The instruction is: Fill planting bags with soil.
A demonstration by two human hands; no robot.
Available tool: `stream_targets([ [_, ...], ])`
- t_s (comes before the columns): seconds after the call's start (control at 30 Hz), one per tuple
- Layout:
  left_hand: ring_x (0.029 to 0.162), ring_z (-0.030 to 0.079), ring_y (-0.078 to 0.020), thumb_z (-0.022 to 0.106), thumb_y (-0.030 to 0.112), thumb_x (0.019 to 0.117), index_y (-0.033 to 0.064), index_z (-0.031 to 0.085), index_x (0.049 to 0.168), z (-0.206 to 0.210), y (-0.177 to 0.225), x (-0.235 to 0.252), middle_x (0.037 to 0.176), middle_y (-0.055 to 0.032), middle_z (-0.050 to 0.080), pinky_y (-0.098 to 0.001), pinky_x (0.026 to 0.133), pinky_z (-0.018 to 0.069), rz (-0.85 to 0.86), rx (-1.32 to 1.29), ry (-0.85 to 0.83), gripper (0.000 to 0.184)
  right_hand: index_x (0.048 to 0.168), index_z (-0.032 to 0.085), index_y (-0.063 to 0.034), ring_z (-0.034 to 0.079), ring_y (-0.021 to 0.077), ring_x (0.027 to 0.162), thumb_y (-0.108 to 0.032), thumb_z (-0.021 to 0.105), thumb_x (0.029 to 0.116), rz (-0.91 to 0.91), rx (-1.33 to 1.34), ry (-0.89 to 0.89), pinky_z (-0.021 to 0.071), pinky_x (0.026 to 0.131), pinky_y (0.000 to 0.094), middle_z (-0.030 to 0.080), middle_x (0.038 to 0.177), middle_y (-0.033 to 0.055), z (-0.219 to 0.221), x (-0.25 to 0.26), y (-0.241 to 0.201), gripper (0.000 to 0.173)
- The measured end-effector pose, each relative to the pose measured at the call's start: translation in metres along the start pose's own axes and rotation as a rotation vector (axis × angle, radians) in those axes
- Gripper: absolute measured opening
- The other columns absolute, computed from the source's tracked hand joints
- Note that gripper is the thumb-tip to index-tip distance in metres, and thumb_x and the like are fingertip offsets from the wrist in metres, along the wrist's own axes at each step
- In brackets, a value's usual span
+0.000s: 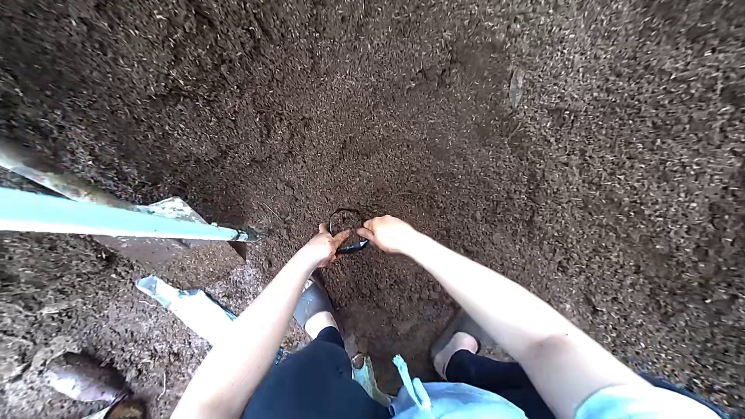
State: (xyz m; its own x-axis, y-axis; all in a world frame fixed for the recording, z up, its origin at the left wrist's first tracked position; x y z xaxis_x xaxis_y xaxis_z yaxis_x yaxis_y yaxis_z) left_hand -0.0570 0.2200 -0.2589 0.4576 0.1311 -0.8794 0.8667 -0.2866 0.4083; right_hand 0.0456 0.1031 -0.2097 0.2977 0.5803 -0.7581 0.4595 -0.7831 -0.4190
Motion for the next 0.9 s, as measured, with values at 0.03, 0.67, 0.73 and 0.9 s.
stream_targets([
  [0.03, 0.073, 0.059, -0.0147, 0.044, 0.055, 0.1075, 0.0068, 0.015, 0.160, -0.002, -0.001, -0.001, 0.104, -0.0125, 0.063, -0.0320, 0.067, 0.0509, 0.011, 0.020, 0.032, 0.077, 0.121, 0.065, 0.0007, 0.068, 0.0364, 0.105, -0.044, 0.037, 0.1115, -0.042, 0.043, -0.034, 0.0507, 0.093, 0.0580, 0.069, 0.112, 0.0212, -0.014, 0.002, 0.004, 0.054],
  [0.67, 0.102, 0.065, -0.0290, 0.061, 0.046, 0.1013, 0.0184, 0.057, 0.141, -0.055, 0.031, -0.036, 0.121, -0.0131, 0.064, -0.0538, 0.089, 0.0541, 0.487, -0.022, 0.451, 0.048, 0.146, 0.057, -0.0135, 0.045, 0.0414, 0.141, -0.022, 0.083, 0.0869, 0.084, -0.029, 0.212, 0.0402, 0.111, 0.0637, 0.044, 0.153, 0.0250, -0.078, 0.101, 0.069, 0.065],
  [0.73, 0.112, 0.065, -0.0342, 0.057, 0.051, 0.1021, 0.0114, 0.052, 0.143, -0.055, 0.014, -0.048, 0.129, -0.0182, 0.062, -0.0577, 0.095, 0.0524, 0.406, -0.024, 0.451, 0.057, 0.138, 0.062, -0.0151, 0.052, 0.0400, 0.132, -0.023, 0.082, 0.0866, -0.012, -0.043, 0.226, 0.0459, 0.104, 0.0636, 0.048, 0.149, 0.0219, -0.079, 0.053, 0.029, 0.056],
  [0.9, 0.117, 0.065, -0.0438, 0.041, 0.061, 0.1052, 0.0078, 0.053, 0.141, -0.024, -0.002, -0.046, 0.123, -0.0241, 0.068, -0.0671, 0.093, 0.0502, 0.164, 0.201, 0.250, 0.065, 0.135, 0.065, -0.0206, 0.057, 0.0349, 0.125, -0.026, 0.079, 0.0893, -0.120, -0.110, 0.137, 0.0495, 0.102, 0.0564, 0.050, 0.146, 0.0158, -0.038, -0.017, -0.058, 0.048],
])
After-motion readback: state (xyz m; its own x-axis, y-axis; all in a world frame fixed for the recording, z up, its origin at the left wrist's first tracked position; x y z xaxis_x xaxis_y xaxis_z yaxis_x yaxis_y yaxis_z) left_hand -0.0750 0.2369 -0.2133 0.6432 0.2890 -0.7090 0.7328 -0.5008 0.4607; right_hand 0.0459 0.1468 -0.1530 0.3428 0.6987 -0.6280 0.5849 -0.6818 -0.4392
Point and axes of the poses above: each hand's wrist, its own x-axis towards the middle knuckle, its own z-axis out of the palm, y = z × x, the point moved 8 cm from there along x, towards the middle knuckle
